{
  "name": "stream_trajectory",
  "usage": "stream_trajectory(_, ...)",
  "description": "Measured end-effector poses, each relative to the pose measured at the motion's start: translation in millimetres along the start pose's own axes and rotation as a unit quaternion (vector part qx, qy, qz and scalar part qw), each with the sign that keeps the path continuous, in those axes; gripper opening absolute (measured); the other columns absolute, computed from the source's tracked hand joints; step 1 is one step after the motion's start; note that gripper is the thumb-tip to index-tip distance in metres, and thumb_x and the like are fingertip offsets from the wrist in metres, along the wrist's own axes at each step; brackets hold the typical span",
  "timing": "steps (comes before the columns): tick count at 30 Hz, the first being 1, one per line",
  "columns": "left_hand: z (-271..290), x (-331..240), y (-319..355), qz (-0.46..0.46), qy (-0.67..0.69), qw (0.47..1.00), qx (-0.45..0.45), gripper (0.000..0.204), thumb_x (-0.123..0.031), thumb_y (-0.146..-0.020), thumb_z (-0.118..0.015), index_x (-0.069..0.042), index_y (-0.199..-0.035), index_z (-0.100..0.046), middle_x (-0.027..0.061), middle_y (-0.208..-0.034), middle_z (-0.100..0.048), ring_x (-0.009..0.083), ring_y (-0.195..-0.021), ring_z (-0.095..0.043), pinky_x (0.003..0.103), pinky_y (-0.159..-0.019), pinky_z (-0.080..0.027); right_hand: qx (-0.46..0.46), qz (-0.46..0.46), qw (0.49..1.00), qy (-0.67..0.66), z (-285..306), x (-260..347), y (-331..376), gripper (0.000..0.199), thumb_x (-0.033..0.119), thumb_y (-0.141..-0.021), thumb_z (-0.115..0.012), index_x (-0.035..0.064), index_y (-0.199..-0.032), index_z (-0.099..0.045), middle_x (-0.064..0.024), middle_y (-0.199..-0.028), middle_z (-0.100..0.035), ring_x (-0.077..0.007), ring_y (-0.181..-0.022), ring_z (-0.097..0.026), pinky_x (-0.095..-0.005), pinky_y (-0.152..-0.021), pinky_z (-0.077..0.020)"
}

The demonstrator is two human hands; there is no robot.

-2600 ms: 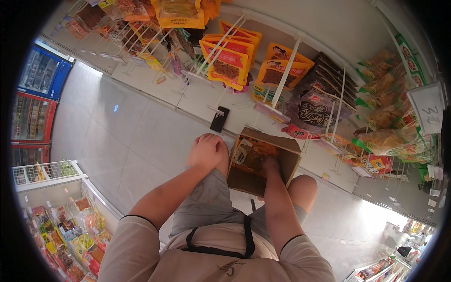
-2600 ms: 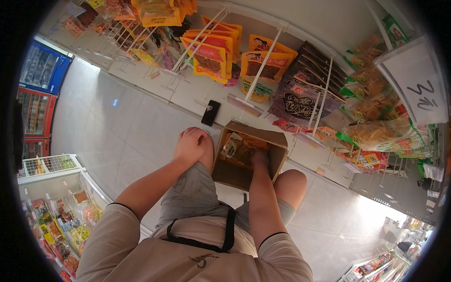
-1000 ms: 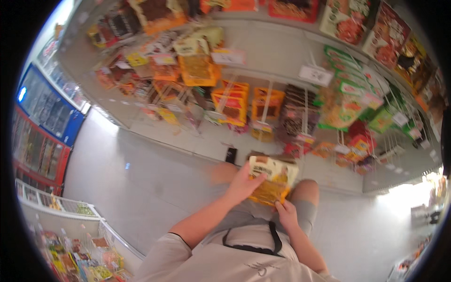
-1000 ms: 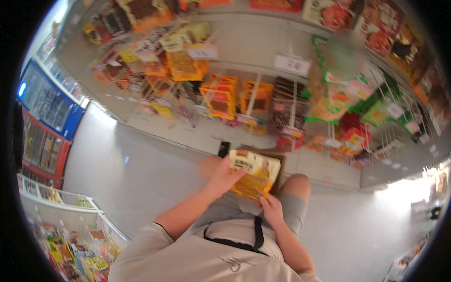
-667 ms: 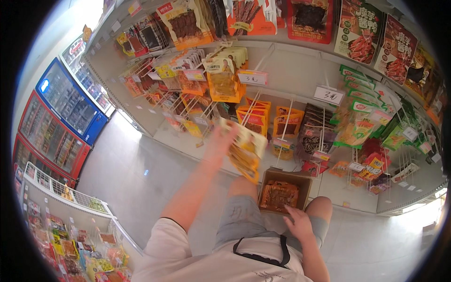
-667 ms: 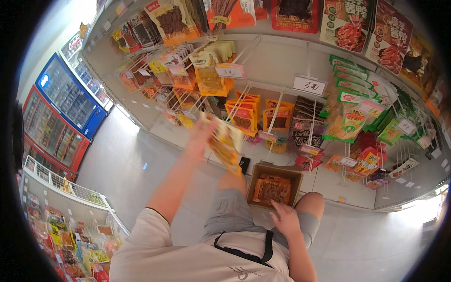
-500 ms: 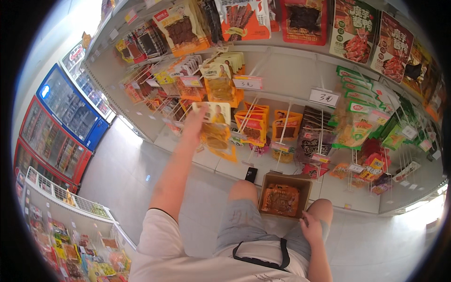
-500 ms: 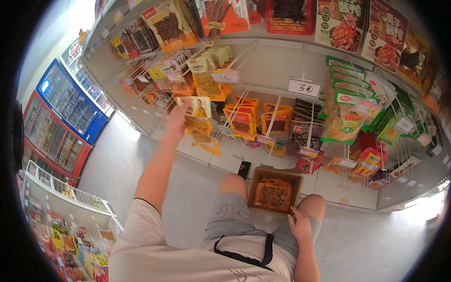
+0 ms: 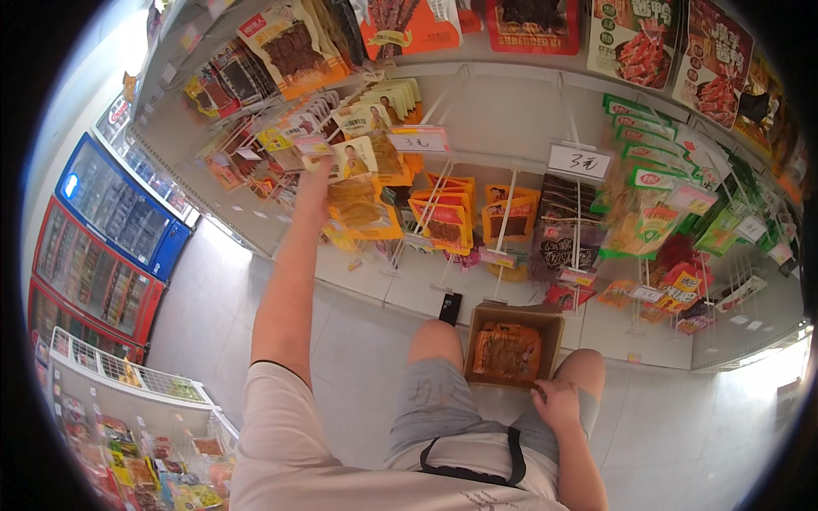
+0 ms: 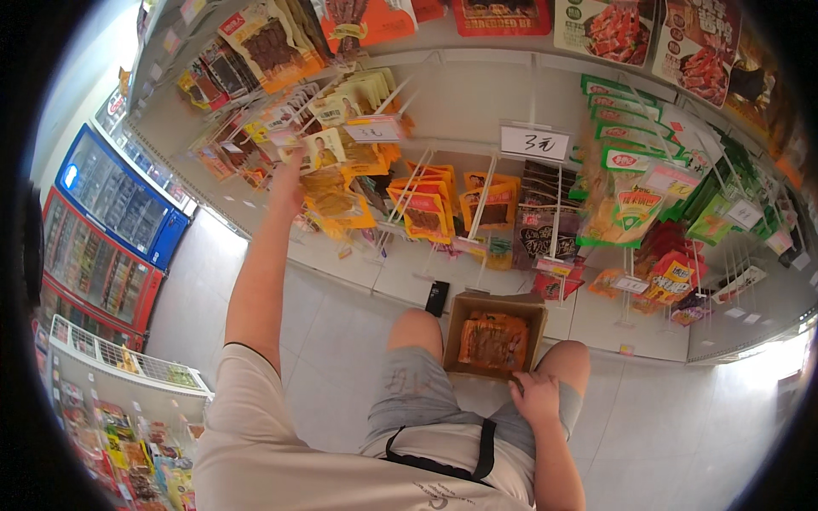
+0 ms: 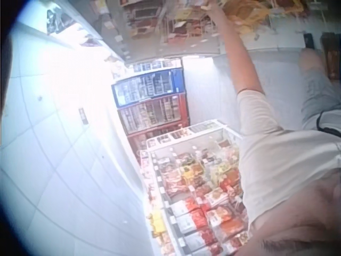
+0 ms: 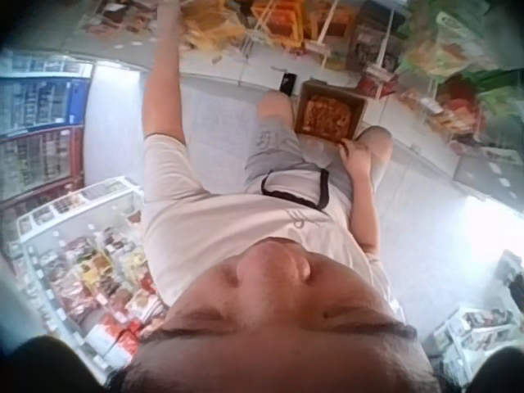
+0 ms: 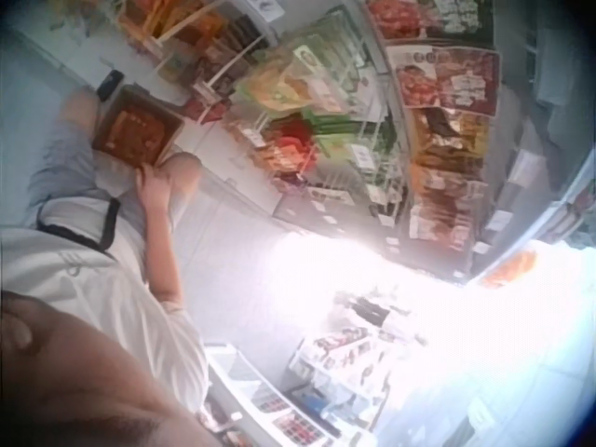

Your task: The person sits on the floor of a grocery store aisle and restocks a shelf with packaged snacks. They repeatedly pick up yellow snack packets from a cardboard box on their lap and place them onto the wire rack shelf.

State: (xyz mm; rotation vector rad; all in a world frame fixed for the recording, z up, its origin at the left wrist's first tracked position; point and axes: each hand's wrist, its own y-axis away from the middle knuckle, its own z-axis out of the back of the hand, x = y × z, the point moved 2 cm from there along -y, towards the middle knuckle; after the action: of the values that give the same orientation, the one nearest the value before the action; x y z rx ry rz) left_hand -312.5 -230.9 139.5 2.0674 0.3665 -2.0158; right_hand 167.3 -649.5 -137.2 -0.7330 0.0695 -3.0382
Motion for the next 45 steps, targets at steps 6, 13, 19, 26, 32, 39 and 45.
stream_trajectory(6, 34, 0, -16, -0.024, 0.062, 0.997, 0.027, 0.067, -0.041, -0.105, -0.077, -0.001, -0.152, -0.051, 0.0117, -0.142, -0.063, 0.0261, -0.127, -0.063, 0.045, -0.105, -0.055, 0.013, 0.007, 1.000, 0.000, -3, 0, -7, 0.025, 0.031, -0.096, -0.076, 0.0139, -0.112, -0.083, -0.0071, -0.099, -0.080, -0.0311, -0.100, -0.074, -0.0518, -0.096, -0.0499)
stream_trajectory(13, 27, 4, -32, -0.008, 0.089, 0.994, 0.058, 0.059, -0.037, -0.110, -0.070, -0.006, -0.155, -0.048, 0.0103, -0.151, -0.058, 0.0265, -0.136, -0.059, 0.049, -0.113, -0.050, 0.017, -0.005, 1.000, 0.007, -1, 0, -8, 0.024, 0.033, -0.096, -0.077, 0.0147, -0.111, -0.082, -0.0063, -0.101, -0.081, -0.0287, -0.105, -0.074, -0.0503, -0.098, -0.0488)
stream_trajectory(19, 33, 10, -50, -0.023, 0.070, 0.996, 0.044, 0.067, -0.040, -0.109, -0.069, -0.008, -0.161, -0.042, 0.0129, -0.159, -0.054, 0.0291, -0.143, -0.054, 0.050, -0.118, -0.045, 0.005, 0.001, 1.000, 0.004, -5, -3, -9, 0.024, 0.033, -0.096, -0.077, 0.0148, -0.111, -0.082, -0.0061, -0.102, -0.081, -0.0280, -0.105, -0.074, -0.0488, -0.098, -0.0487)
stream_trajectory(26, 16, -8, -37, -0.057, -0.032, 0.998, 0.008, 0.081, -0.051, -0.102, -0.076, -0.008, -0.162, -0.044, 0.0139, -0.160, -0.051, 0.0289, -0.145, -0.048, 0.048, -0.120, -0.039, 0.019, -0.010, 1.000, 0.009, -2, -1, -8, 0.025, 0.033, -0.096, -0.076, 0.0140, -0.112, -0.083, -0.0066, -0.102, -0.081, -0.0282, -0.104, -0.074, -0.0482, -0.100, -0.0486)
stream_trajectory(32, 22, -8, -46, -0.074, -0.063, 0.995, -0.022, 0.082, -0.056, -0.098, -0.079, -0.009, -0.158, -0.049, 0.0128, -0.153, -0.056, 0.0261, -0.139, -0.050, 0.046, -0.117, -0.040, 0.025, -0.012, 1.000, 0.007, 0, 1, -9, 0.025, 0.034, -0.096, -0.076, 0.0142, -0.110, -0.082, -0.0066, -0.102, -0.081, -0.0282, -0.104, -0.073, -0.0486, -0.099, -0.0489)
stream_trajectory(39, 15, -15, -39, -0.071, -0.055, 0.996, -0.011, 0.078, -0.056, -0.100, -0.077, -0.011, -0.157, -0.049, 0.0115, -0.152, -0.057, 0.0244, -0.137, -0.051, 0.043, -0.115, -0.041, 0.008, 0.002, 1.000, 0.006, -1, 0, -9, 0.024, 0.034, -0.096, -0.077, 0.0148, -0.109, -0.082, -0.0065, -0.101, -0.080, -0.0280, -0.104, -0.073, -0.0487, -0.098, -0.0490)
stream_trajectory(45, 4, 6, -60, -0.092, -0.023, 0.995, -0.009, 0.084, -0.056, -0.102, -0.077, -0.006, -0.161, -0.045, 0.0145, -0.159, -0.051, 0.0282, -0.139, -0.052, 0.044, -0.116, -0.043, 0.015, -0.003, 1.000, 0.017, -2, -3, -7, 0.024, 0.034, -0.096, -0.077, 0.0151, -0.110, -0.083, -0.0072, -0.102, -0.080, -0.0288, -0.104, -0.073, -0.0487, -0.098, -0.0487)
